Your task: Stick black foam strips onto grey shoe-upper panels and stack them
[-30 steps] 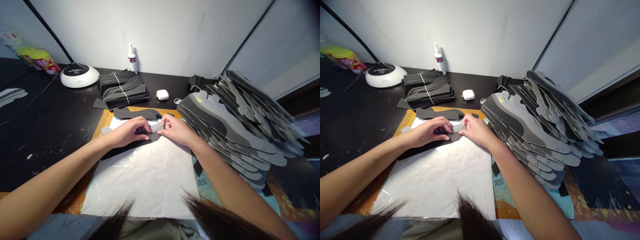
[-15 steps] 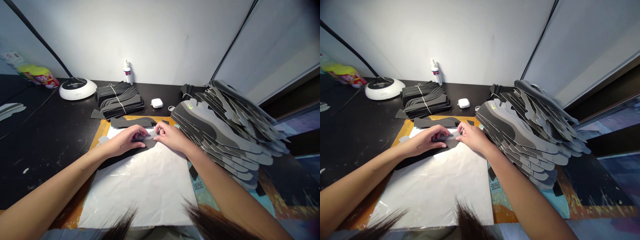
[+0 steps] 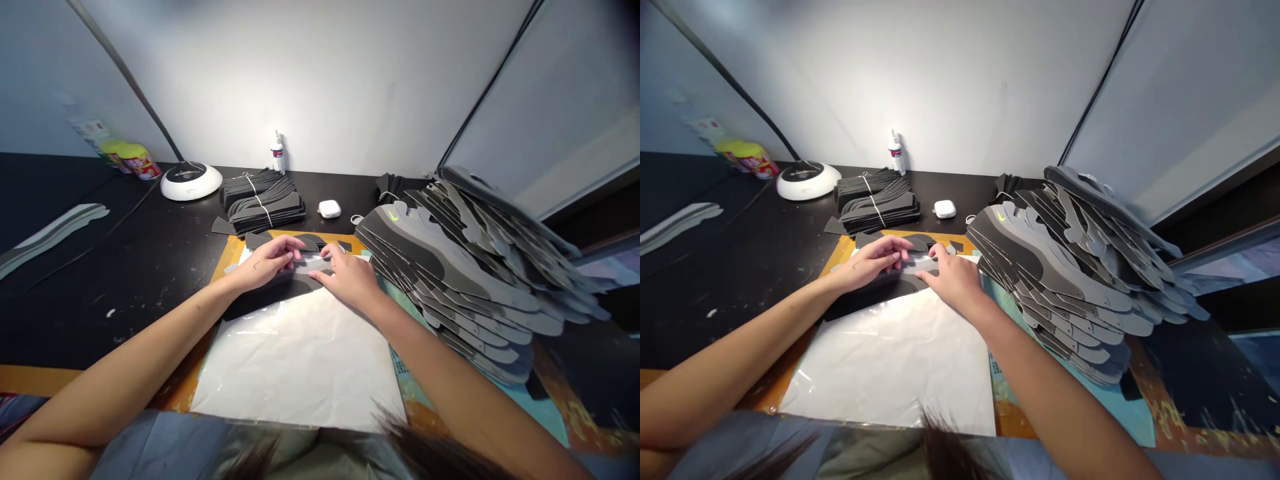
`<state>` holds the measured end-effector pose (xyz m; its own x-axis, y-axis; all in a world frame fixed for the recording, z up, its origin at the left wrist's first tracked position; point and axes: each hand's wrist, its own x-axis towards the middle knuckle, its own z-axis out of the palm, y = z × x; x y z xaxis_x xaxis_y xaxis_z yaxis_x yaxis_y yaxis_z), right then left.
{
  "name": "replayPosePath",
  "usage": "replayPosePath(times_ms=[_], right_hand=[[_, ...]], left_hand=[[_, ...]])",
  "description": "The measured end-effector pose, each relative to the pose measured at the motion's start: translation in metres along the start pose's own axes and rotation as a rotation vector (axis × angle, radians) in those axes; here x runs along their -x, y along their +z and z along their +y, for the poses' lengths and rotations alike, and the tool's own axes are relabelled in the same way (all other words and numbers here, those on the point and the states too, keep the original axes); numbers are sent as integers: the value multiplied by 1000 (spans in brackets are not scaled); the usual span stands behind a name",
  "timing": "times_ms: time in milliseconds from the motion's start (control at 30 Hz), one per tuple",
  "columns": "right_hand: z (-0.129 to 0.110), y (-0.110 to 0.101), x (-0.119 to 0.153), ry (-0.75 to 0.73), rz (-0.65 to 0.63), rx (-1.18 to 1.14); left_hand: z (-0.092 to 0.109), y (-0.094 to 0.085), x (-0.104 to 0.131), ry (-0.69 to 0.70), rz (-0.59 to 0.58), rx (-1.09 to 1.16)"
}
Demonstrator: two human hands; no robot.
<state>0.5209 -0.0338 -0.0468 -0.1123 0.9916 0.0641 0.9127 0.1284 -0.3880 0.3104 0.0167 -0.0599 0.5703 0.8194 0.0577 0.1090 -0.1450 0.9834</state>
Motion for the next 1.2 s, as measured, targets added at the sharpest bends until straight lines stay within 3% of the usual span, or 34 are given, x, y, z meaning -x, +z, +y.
replayPosePath(times_ms=[233, 433, 600, 833, 967, 1033, 1067, 1100, 1200], right_hand=[[-5, 1, 8, -301, 40, -118], [0, 10, 7, -402, 76, -111], [6, 13, 5, -461, 35, -63], [4, 4, 4, -323, 115, -248], [7, -2, -1, -199, 339, -383], [8, -5, -5, -110, 452, -531], [8, -6, -6, -73, 484, -619], [7, -6, -8, -43, 511, -703], [2, -1, -8, -21, 525, -859]], left_hand=[[4, 4, 2, 11, 34, 38], [10, 14, 3, 106, 134, 99], [12, 15, 4, 229, 244, 86], [23, -4, 5, 413, 634, -18], [30, -28, 4, 571, 916, -94], [30, -35, 0, 510, 1011, -42], [29, -35, -2, 417, 981, -7], [28, -34, -4, 312, 867, 24], [20, -16, -5, 214, 574, -12]])
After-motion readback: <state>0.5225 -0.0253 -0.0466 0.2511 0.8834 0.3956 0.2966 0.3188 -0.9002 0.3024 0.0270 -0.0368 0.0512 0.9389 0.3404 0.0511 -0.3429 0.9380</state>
